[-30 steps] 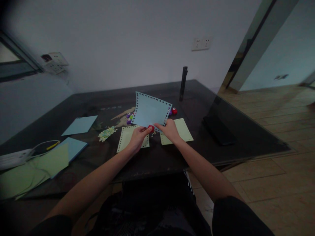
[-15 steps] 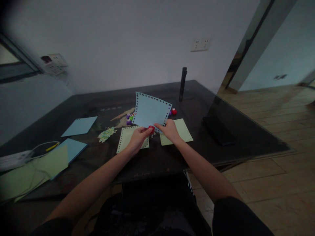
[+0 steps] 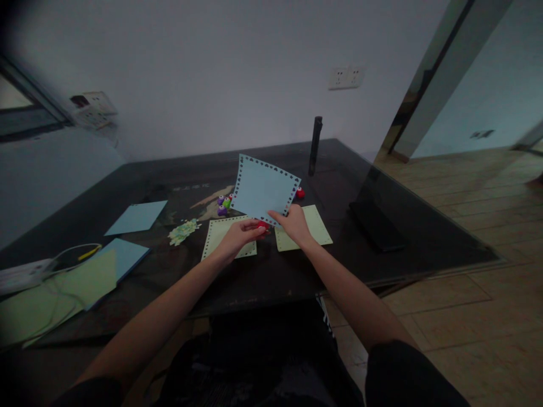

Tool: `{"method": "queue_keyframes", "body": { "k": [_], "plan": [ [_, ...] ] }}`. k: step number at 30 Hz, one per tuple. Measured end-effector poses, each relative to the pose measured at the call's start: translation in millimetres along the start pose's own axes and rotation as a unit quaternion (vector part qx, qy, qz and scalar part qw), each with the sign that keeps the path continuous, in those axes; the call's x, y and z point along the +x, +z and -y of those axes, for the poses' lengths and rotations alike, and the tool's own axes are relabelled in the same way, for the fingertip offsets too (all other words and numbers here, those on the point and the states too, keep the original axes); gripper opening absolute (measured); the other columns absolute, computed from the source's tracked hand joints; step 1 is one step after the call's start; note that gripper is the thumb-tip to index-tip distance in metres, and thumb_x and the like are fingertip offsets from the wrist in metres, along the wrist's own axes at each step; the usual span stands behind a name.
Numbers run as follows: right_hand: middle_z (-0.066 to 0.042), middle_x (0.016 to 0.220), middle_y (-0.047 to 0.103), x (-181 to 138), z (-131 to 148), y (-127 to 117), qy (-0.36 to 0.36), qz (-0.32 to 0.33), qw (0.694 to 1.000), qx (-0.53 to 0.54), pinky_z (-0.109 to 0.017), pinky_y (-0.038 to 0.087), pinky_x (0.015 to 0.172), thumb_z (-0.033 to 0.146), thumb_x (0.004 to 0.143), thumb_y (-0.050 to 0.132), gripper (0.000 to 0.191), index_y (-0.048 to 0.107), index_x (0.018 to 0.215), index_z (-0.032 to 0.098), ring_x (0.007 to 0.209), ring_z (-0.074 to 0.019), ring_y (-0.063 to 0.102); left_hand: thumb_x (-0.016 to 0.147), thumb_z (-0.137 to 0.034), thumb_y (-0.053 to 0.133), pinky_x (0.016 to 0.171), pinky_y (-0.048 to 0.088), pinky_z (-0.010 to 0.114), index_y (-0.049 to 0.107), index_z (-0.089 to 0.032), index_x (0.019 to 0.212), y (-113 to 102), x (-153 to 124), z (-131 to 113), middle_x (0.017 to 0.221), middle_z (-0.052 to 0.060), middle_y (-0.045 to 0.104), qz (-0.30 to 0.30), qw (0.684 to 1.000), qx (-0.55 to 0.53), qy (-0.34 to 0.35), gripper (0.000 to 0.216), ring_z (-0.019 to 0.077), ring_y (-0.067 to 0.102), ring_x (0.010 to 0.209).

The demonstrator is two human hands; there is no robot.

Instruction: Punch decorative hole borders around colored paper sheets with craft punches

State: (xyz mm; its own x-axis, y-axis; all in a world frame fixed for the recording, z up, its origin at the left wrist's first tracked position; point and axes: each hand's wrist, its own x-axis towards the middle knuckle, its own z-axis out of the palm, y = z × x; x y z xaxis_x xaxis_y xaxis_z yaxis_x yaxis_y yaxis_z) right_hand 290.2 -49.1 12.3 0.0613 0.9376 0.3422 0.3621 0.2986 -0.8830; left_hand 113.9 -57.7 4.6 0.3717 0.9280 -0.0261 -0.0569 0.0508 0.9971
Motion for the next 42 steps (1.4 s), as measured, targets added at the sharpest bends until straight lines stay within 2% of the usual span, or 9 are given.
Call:
{"method": "queue_keyframes", "body": {
  "k": [4, 8, 14, 17, 20, 30, 34, 38, 42],
  "plan": [
    [-0.007, 0.081, 0.072, 0.8, 0.9, -2.2, 0.003, -0.008, 1.0, 0.002, -0.033, 0.049, 0.07, 0.037, 0.071, 0.065, 0.024, 0.068, 0.078, 0.014, 0.073, -0.02, 0.064, 0.058, -0.023, 0.077, 0.086, 0.048, 0.041, 0.069, -0.015, 0.091, -6.6, 4.7, 3.7, 0.089, 0.009, 0.071, -0.015, 0.993, 0.104, 0.044, 0.035, 0.0202, 0.064, 0.082],
    [-0.009, 0.08, 0.072, 0.5, 2.8, -2.7, 0.01, -0.014, 1.0, 0.001, -0.033, 0.049, 0.069, 0.037, 0.07, 0.065, 0.025, 0.068, 0.078, 0.013, 0.073, -0.0208, 0.064, 0.06, -0.014, 0.07, 0.079, 0.052, 0.039, 0.067, -0.016, 0.101, -10.8, 7.8, 12.2, 0.098, 0.01, 0.069, -0.023, 0.976, 0.193, 0.102, 0.041, 0.0206, 0.064, 0.084],
    [-0.009, 0.085, 0.072, 0.8, 3.3, -2.5, 0.01, -0.02, 1.0, 0.011, -0.036, 0.049, 0.072, 0.038, 0.068, 0.066, 0.028, 0.069, 0.081, 0.014, 0.077, -0.0225, 0.064, 0.061, -0.002, 0.058, 0.091, 0.046, 0.04, 0.063, -0.02, 0.11, -13.2, 5.3, 15.0, 0.109, 0.009, 0.065, -0.03, 0.915, 0.344, 0.208, 0.052, 0.023, 0.059, 0.101],
    [-0.009, 0.084, 0.071, 1.2, 2.5, -2.5, 0.009, -0.02, 1.0, 0.014, -0.035, 0.05, 0.071, 0.038, 0.068, 0.066, 0.028, 0.069, 0.081, 0.013, 0.076, -0.0223, 0.064, 0.064, 0.0, 0.052, 0.095, 0.042, 0.042, 0.059, -0.019, 0.114, -14.0, 4.4, 13.7, 0.113, 0.009, 0.064, -0.014, 0.883, 0.404, 0.237, 0.054, 0.0231, 0.057, 0.105],
    [-0.009, 0.083, 0.071, 1.2, 1.5, -2.6, 0.011, -0.019, 1.0, 0.017, -0.035, 0.05, 0.07, 0.038, 0.069, 0.066, 0.028, 0.069, 0.081, 0.013, 0.075, -0.0221, 0.064, 0.066, 0.0, 0.05, 0.096, 0.041, 0.041, 0.057, -0.019, 0.116, -15.1, 5.1, 14.2, 0.115, 0.009, 0.062, -0.011, 0.871, 0.425, 0.247, 0.054, 0.0236, 0.055, 0.108],
    [-0.007, 0.077, 0.07, 1.4, 2.4, -1.9, 0.014, -0.023, 0.999, 0.02, -0.033, 0.05, 0.065, 0.039, 0.071, 0.063, 0.024, 0.066, 0.076, 0.015, 0.07, -0.0201, 0.063, 0.068, -0.005, 0.053, 0.088, 0.046, 0.038, 0.057, -0.019, 0.107, -14.2, 4.2, 12.5, 0.103, 0.008, 0.063, -0.02, 0.877, 0.418, 0.235, 0.042, 0.0215, 0.058, 0.094],
    [-0.007, 0.069, 0.068, 3.8, 2.4, -4.2, 0.014, -0.043, 0.999, 0.023, -0.032, 0.05, 0.06, 0.039, 0.074, 0.059, 0.025, 0.063, 0.07, 0.015, 0.065, -0.0212, 0.063, 0.069, -0.006, 0.054, 0.087, 0.047, 0.036, 0.057, -0.018, 0.102, -13.1, 3.2, 9.0, 0.103, 0.008, 0.058, -0.03, 0.879, 0.406, 0.248, 0.035, 0.0201, 0.056, 0.096],
    [-0.006, 0.062, 0.066, 9.0, -4.6, -7.9, 0.043, -0.069, 0.993, 0.09, -0.031, 0.049, 0.054, 0.042, 0.071, 0.061, 0.028, 0.063, 0.072, 0.014, 0.056, -0.0199, 0.061, 0.07, -0.008, 0.056, 0.086, 0.049, 0.036, 0.059, -0.019, 0.1, -12.8, 4.7, 9.2, 0.104, 0.007, 0.055, -0.037, 0.896, 0.366, 0.249, 0.031, 0.0193, 0.055, 0.097],
    [-0.002, 0.06, 0.063, 13.7, -3.7, -13.8, 0.06, -0.121, 0.972, 0.194, -0.029, 0.049, 0.052, 0.045, 0.065, 0.067, 0.031, 0.062, 0.072, 0.015, 0.05, -0.0156, 0.057, 0.072, -0.013, 0.059, 0.08, 0.052, 0.032, 0.058, -0.017, 0.101, -9.5, 7.0, 11.9, 0.103, 0.007, 0.058, -0.034, 0.928, 0.304, 0.214, 0.029, 0.0173, 0.058, 0.091]
  ]
}}
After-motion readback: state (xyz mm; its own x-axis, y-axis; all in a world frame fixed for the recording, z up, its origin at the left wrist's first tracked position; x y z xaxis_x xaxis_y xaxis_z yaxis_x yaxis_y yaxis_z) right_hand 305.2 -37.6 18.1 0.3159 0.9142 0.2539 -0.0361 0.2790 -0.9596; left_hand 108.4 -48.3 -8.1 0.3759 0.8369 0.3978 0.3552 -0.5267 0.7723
